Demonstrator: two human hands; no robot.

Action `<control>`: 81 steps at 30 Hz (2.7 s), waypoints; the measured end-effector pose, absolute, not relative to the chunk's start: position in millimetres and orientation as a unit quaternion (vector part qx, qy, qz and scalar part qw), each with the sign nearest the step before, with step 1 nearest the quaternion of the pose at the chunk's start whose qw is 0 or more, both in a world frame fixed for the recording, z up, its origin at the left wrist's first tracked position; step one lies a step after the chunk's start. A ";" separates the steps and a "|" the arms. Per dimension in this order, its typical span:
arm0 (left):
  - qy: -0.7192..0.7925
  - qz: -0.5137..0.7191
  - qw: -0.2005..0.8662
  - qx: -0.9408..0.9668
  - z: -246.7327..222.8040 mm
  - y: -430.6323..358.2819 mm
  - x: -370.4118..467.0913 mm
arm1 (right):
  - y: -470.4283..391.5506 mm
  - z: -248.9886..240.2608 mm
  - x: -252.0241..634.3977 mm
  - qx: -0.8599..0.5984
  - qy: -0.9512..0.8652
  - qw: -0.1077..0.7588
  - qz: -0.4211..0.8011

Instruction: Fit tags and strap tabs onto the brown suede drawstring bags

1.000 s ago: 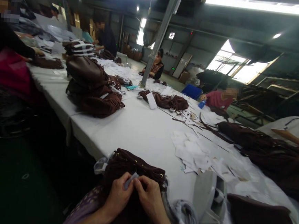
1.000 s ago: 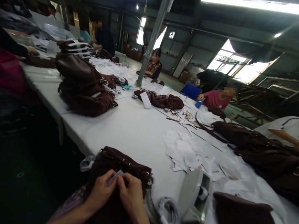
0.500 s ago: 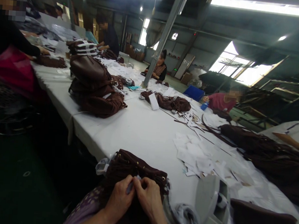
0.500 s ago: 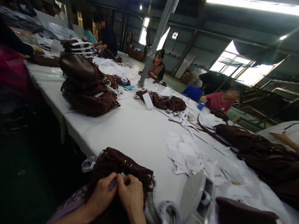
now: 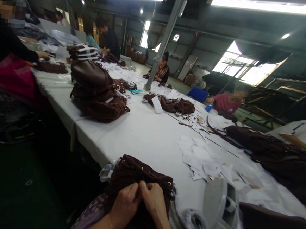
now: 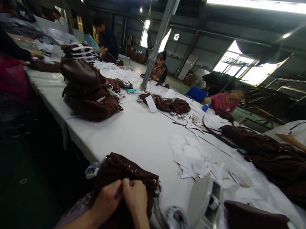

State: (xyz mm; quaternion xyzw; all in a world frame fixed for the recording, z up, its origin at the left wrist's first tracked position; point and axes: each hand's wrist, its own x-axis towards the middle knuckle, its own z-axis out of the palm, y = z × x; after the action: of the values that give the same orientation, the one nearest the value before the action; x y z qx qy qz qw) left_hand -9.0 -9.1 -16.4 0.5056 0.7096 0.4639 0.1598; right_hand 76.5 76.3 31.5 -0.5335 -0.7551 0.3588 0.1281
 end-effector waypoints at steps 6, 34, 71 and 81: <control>0.702 0.502 0.279 0.421 -1.5 -6.4 -14.9 | 84.9 31.9 94.5 -0.431 -0.700 0.142 0.552; 0.473 0.656 0.561 0.178 12.1 -2.3 -10.8 | 69.4 9.5 99.9 -0.404 -0.504 0.230 0.728; 0.495 0.579 0.600 0.242 4.5 0.5 -31.9 | 61.4 -3.1 89.0 -0.419 -0.481 0.260 0.725; 0.563 0.550 0.549 0.281 8.4 -2.3 -30.2 | 61.1 4.3 75.6 -0.443 -0.456 0.272 0.722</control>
State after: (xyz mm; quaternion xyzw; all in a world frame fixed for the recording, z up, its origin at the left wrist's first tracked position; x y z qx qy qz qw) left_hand -30.2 -2.3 8.4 0.2807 0.5634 0.5496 0.5493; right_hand 75.6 61.1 4.3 -0.4435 -0.4564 0.7218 0.2720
